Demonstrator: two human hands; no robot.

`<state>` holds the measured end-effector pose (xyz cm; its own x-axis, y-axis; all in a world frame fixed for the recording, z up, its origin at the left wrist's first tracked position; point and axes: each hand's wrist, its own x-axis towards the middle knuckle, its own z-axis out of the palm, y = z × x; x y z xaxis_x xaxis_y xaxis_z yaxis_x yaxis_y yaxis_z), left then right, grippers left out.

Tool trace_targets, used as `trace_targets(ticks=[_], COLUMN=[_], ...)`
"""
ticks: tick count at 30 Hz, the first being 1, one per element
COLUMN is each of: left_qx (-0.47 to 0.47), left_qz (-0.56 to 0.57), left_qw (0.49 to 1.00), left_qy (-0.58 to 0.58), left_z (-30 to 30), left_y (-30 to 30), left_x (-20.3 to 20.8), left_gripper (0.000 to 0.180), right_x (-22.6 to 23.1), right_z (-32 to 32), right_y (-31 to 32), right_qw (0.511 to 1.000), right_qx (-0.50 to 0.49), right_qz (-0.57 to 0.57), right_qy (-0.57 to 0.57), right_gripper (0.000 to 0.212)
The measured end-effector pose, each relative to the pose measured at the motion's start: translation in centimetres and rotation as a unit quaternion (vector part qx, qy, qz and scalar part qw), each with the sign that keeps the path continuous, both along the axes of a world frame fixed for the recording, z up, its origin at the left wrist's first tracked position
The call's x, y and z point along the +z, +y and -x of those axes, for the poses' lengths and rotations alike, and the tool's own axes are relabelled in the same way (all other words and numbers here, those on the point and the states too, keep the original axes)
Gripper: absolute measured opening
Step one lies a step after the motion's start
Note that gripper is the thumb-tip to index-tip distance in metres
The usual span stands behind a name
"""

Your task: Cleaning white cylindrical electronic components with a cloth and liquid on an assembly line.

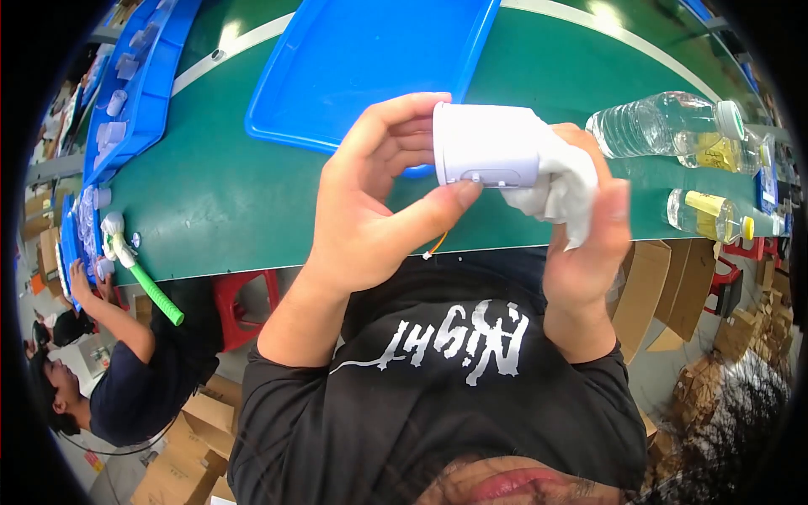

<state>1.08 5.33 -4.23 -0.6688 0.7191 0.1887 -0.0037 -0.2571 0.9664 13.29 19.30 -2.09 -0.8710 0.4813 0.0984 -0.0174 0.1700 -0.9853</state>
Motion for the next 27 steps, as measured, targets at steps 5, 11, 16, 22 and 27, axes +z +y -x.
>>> trace_targets(ticks=[5,11,16,22,27], left_qx=[-0.003,0.058,0.055,-0.107,-0.102], left_qz=[0.009,0.033,0.059,0.025,0.019], left_qw=[1.0,0.963,0.865,0.994,0.994], left_qy=[-0.027,0.262,0.496,-0.004,0.021], left_z=[-0.1,0.3,1.9,0.8,0.3], left_y=[-0.4,-1.1,-1.5,-1.9,-1.8], left_x=[0.7,0.2,0.8,2.2,2.3], left_gripper=[0.06,0.061,0.065,0.073,0.071], right_x=[-1.5,-1.5,-0.9,-1.6,-1.8], right_z=[0.4,0.3,0.2,0.0,-0.4], right_y=[-0.4,-0.9,0.2,0.2,-0.1], right_qw=[0.991,0.991,0.976,0.95,0.945], right_qx=[0.022,0.023,0.062,0.001,-0.017], right_qz=[-0.072,0.088,0.2,-0.226,-0.246], right_qy=[0.11,0.099,0.054,0.217,0.217], right_gripper=[0.02,0.025,0.026,0.016,0.018])
